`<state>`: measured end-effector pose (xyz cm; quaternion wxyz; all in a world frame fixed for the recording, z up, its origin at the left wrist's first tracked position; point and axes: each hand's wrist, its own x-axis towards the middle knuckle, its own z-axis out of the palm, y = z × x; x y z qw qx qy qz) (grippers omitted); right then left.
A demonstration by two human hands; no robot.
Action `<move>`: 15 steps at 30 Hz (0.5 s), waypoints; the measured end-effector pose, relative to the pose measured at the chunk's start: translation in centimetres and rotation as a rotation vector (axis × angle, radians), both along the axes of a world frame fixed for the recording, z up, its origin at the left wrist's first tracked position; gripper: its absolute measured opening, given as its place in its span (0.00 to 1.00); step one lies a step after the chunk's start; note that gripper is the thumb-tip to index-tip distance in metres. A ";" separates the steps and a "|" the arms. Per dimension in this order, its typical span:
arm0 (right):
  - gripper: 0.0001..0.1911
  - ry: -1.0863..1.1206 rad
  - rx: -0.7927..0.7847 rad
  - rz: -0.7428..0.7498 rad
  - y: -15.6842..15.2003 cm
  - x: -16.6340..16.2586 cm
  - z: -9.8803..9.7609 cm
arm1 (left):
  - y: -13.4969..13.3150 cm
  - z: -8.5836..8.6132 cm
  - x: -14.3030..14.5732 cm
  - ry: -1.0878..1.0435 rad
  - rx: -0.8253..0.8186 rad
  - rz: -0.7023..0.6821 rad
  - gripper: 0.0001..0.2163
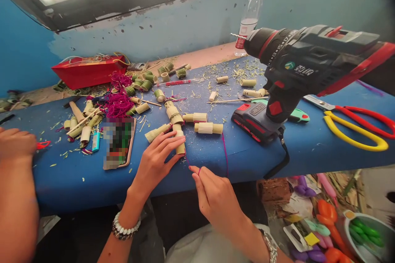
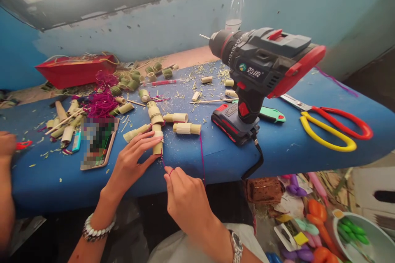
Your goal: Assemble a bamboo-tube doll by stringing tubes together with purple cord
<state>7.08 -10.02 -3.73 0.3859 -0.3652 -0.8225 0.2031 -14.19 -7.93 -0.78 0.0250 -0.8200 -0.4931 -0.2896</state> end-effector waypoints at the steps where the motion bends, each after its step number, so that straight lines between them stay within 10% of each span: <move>1: 0.18 0.009 -0.003 0.010 0.0 0.0 -0.1 | 0.0 0.0 0.0 0.002 -0.003 -0.002 0.20; 15: 0.18 -0.051 0.033 0.082 -0.1 0.1 -0.2 | -0.1 0.0 0.3 0.021 0.021 0.029 0.12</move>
